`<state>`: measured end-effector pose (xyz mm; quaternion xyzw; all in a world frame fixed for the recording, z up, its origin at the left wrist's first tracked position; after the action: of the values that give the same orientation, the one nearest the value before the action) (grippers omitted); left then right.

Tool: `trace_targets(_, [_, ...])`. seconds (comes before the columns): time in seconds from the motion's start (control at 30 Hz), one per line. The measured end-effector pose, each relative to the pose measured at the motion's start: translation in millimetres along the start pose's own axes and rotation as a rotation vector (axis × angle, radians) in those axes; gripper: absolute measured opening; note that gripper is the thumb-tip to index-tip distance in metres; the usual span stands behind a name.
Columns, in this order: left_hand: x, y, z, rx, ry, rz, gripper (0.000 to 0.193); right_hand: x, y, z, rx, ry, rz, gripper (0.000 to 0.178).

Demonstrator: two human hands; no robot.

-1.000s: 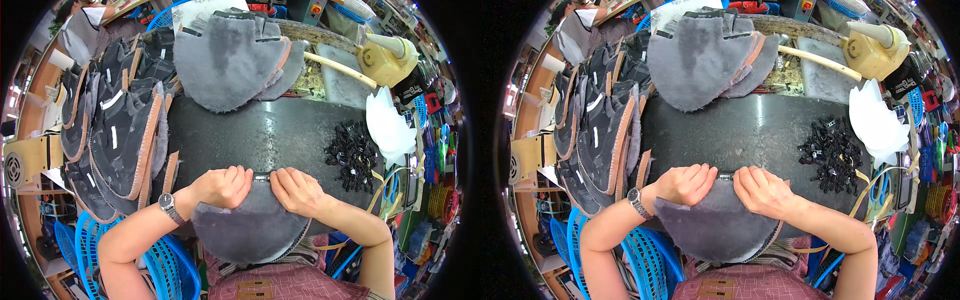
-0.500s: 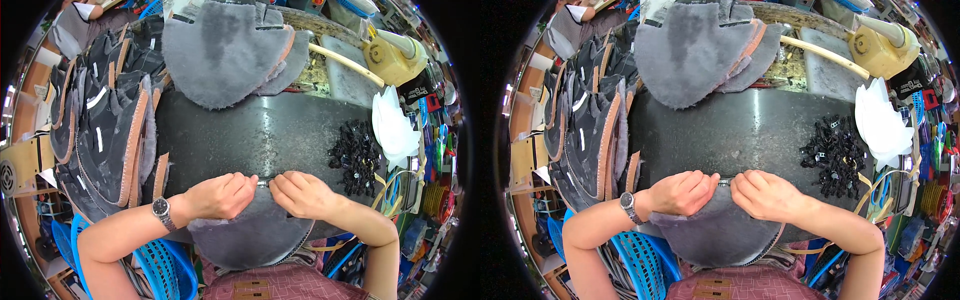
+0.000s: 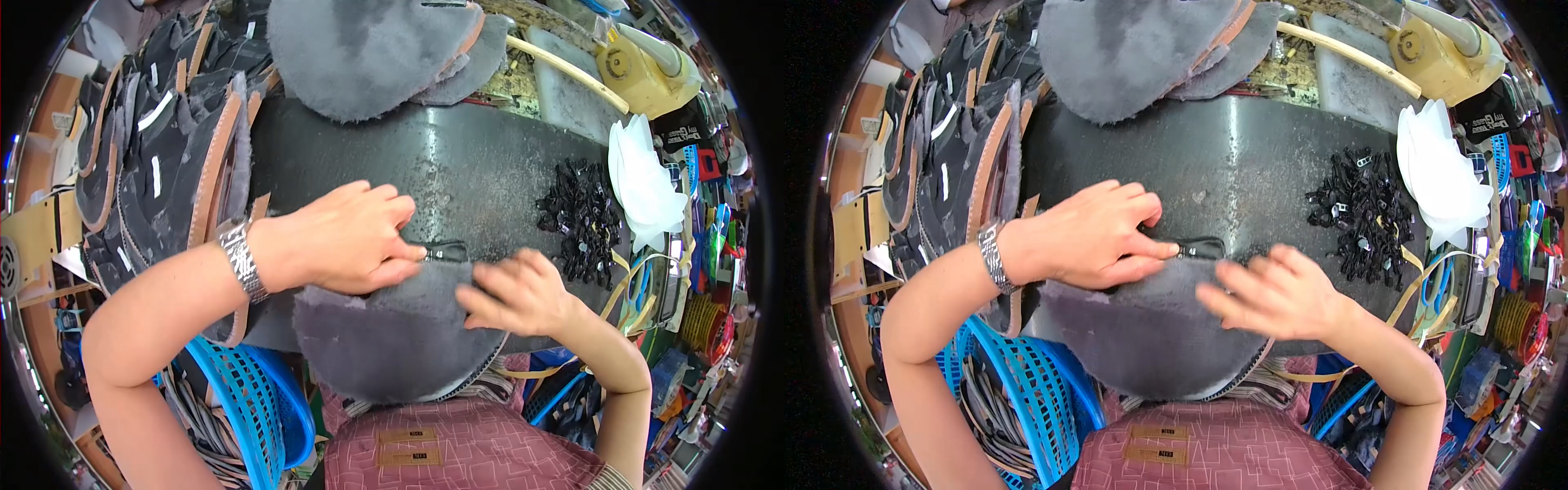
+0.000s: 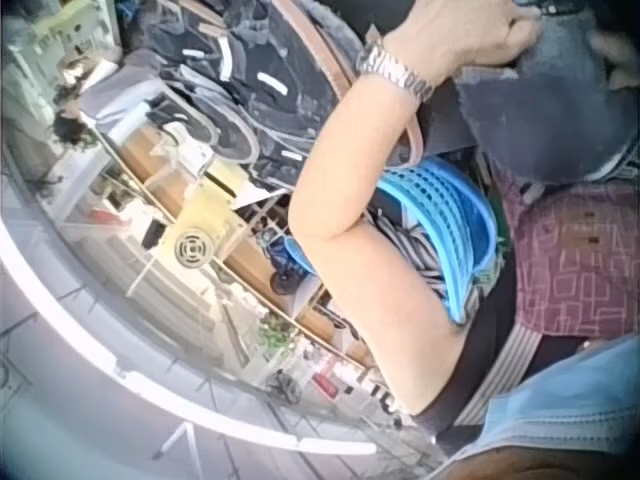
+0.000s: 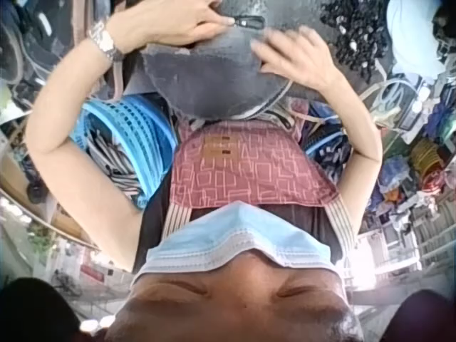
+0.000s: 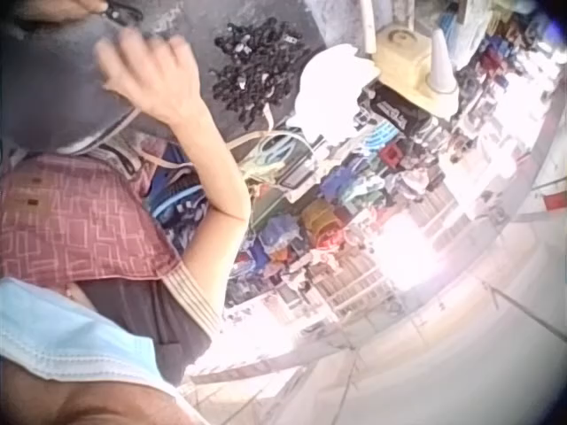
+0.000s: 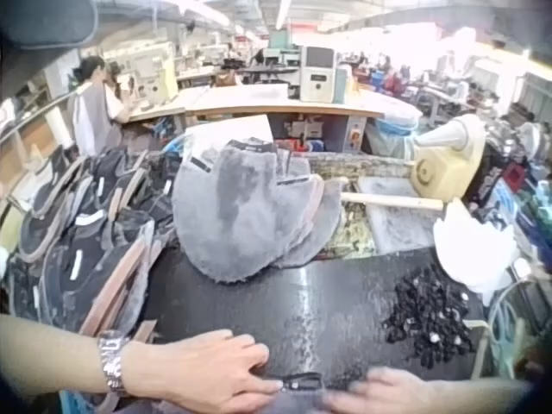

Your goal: Manually assembling shoe upper components by applying lining and templates.

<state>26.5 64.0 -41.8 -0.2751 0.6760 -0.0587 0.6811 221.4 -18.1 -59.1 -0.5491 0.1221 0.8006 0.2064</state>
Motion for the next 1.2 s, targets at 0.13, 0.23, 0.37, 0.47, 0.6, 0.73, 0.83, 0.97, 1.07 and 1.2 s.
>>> trace_targets(0.13, [6, -8, 2, -0.06, -0.001, 0.06, 0.015, -20, 28, 0, -0.181, 0.099, 0.014, 0.044])
trace_targets(0.23, [17, -14, 8, -0.175, -0.104, 0.019, 0.019, -28, 48, -6, 0.003, 0.178, 0.131, 0.044])
trace_targets(0.37, [15, 2, 16, -0.37, -0.089, -0.153, 0.028, -27, 68, -9, 0.185, 0.242, 0.21, 0.051])
trace_targets(0.47, [6, 26, 22, -0.429, -0.113, -0.182, 0.026, -20, 40, -6, 0.578, 0.163, 0.202, 0.063])
trace_targets(0.6, [5, 3, 24, 0.003, -0.301, 0.112, 0.012, -16, 9, 11, 0.74, 0.242, 0.144, 0.056])
trace_targets(0.73, [11, 5, 30, 0.055, -0.101, 0.0, 0.009, -12, -2, 22, 0.509, 0.457, 0.095, 0.034])
trace_targets(0.83, [3, 16, 28, -0.057, 0.0, -0.285, 0.016, -15, -21, 29, 1.421, 0.433, 1.47, 0.024])
trace_targets(0.97, [1, 16, 25, -0.01, 0.053, -0.272, 0.019, -3, -27, -3, 1.431, 0.2, 1.55, 0.031])
trace_targets(1.07, [6, 14, 21, -0.011, 0.0, -0.295, 0.02, 5, 10, -24, 1.567, 0.206, 1.622, 0.044])
trace_targets(1.2, [2, 8, 27, -0.043, 0.0, -0.303, 0.02, 8, 40, -32, 1.599, -0.067, 1.756, 0.048])
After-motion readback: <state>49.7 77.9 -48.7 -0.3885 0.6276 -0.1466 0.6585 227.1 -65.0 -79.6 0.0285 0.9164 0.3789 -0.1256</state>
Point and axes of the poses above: each hand's wrist, its own z-axis towards the middle knuckle, its own x-axis out of the palm, y = z × x, the point moved 4 cm from there along z, towards the middle knuckle, and after that the axes turned 3 degrees about -z, right-handed, at the moved point
